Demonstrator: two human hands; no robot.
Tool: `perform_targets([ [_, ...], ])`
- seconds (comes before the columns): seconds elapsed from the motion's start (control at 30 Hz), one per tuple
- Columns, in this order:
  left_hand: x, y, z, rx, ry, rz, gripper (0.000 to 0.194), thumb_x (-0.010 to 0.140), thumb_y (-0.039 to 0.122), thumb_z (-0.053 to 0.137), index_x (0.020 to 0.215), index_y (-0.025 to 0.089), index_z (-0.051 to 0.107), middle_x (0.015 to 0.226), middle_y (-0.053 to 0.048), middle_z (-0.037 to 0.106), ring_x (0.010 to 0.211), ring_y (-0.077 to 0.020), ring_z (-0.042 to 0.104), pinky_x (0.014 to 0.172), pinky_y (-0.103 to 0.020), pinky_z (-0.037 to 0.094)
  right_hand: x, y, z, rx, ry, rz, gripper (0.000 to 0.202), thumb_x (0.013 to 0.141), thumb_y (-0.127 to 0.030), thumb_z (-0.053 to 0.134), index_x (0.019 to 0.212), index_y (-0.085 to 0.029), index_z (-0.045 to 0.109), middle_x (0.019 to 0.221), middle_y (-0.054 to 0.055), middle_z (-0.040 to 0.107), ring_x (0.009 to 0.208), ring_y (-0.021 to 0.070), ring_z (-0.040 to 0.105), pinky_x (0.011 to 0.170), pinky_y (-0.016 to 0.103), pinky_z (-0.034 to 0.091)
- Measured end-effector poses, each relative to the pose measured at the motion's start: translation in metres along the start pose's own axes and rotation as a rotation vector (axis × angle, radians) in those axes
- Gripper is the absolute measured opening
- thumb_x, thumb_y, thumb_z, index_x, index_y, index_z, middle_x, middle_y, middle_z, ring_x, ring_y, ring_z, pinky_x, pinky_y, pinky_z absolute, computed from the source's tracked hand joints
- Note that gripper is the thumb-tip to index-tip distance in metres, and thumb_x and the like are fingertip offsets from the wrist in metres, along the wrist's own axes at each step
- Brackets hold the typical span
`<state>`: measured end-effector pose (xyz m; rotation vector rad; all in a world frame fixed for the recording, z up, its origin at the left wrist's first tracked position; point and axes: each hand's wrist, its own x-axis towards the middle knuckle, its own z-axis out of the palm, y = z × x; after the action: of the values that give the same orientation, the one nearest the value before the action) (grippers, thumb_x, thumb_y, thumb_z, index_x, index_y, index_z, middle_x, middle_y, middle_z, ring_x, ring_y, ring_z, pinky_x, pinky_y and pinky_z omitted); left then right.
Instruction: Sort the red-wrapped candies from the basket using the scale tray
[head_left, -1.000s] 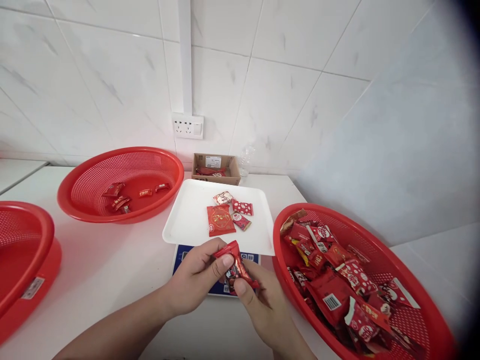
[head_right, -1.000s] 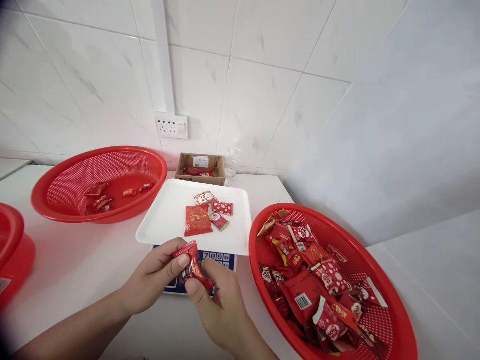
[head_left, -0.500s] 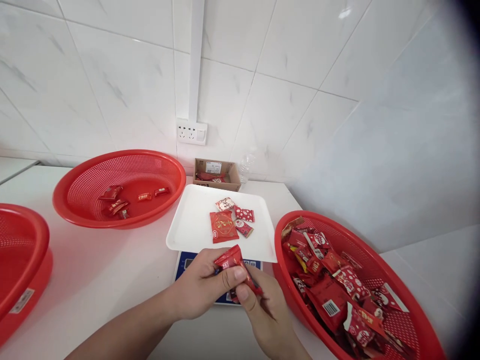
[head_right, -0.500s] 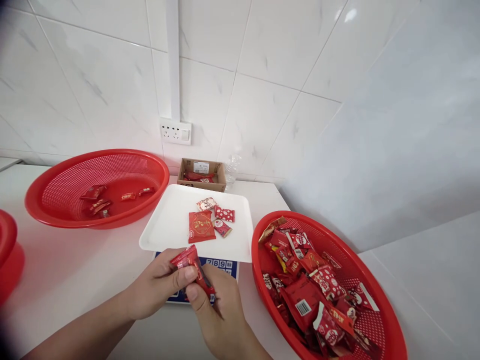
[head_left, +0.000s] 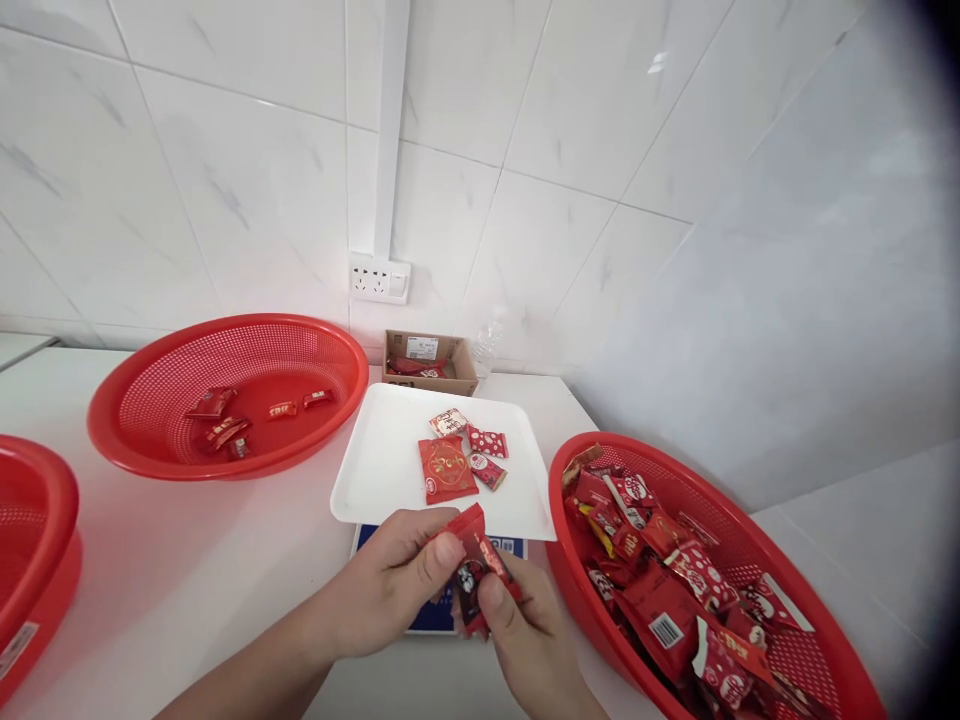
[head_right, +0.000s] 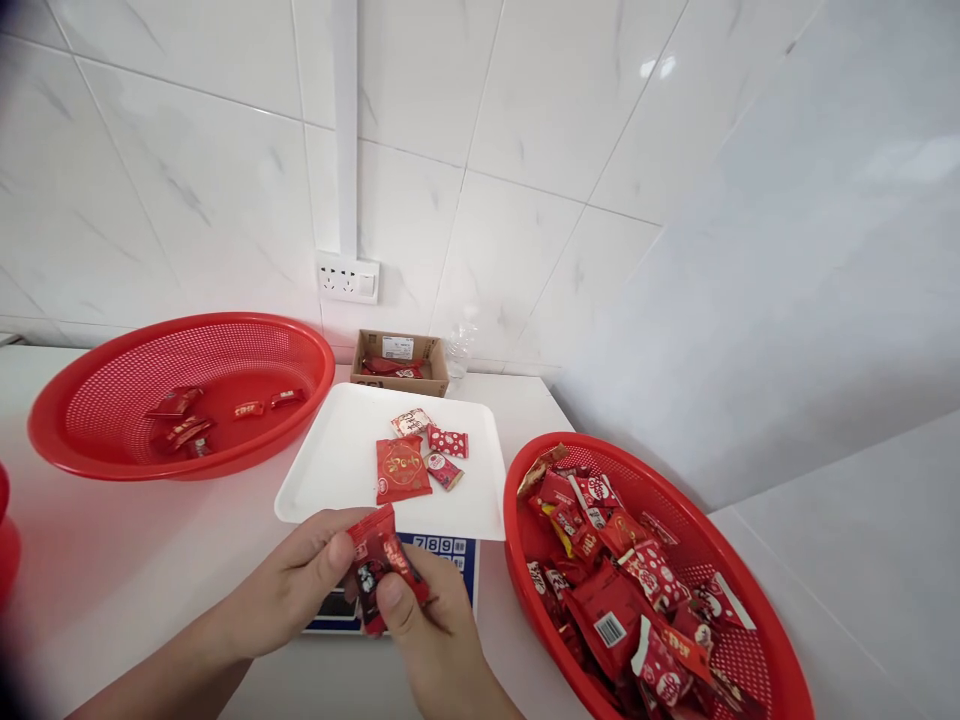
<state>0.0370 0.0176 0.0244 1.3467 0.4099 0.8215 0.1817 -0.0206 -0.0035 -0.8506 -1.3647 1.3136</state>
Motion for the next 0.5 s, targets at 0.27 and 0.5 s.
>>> perform_targets([
  [0.27, -0.0009, -0.0073, -0.0058, -0.327, -0.106, 0.001, 0.034, 0.085, 0.036, 0.061, 0.112, 0.021, 0.048, 0.080, -0.004, 0.070, 0.065, -0.0191, 0.070, 0.059, -0.028, 0.052, 0.0048, -0.0012, 0.0070, 0.586, -0.123, 0.186, 0.050, 0.088, -0.057, 0.044, 0.055, -0.018, 0.044, 0.042, -0.006, 0.032, 0.036, 0.0063, 0.025, 0.037, 0.019, 0.019],
  [0.5, 0.0005, -0.0059, -0.0074, -0.328, -0.068, -0.006, 0.020, 0.083, 0.027, 0.065, 0.088, 0.019, 0.047, 0.066, 0.000, 0.065, 0.056, -0.0164, 0.065, 0.056, -0.029, 0.050, 0.0001, 0.0056, 0.0023, 0.185, 0.020, 0.239, 0.052, 0.086, -0.065, 0.039, 0.070, -0.018, 0.054, 0.053, -0.002, 0.045, 0.045, 0.0093, 0.041, 0.041, 0.020, 0.028],
])
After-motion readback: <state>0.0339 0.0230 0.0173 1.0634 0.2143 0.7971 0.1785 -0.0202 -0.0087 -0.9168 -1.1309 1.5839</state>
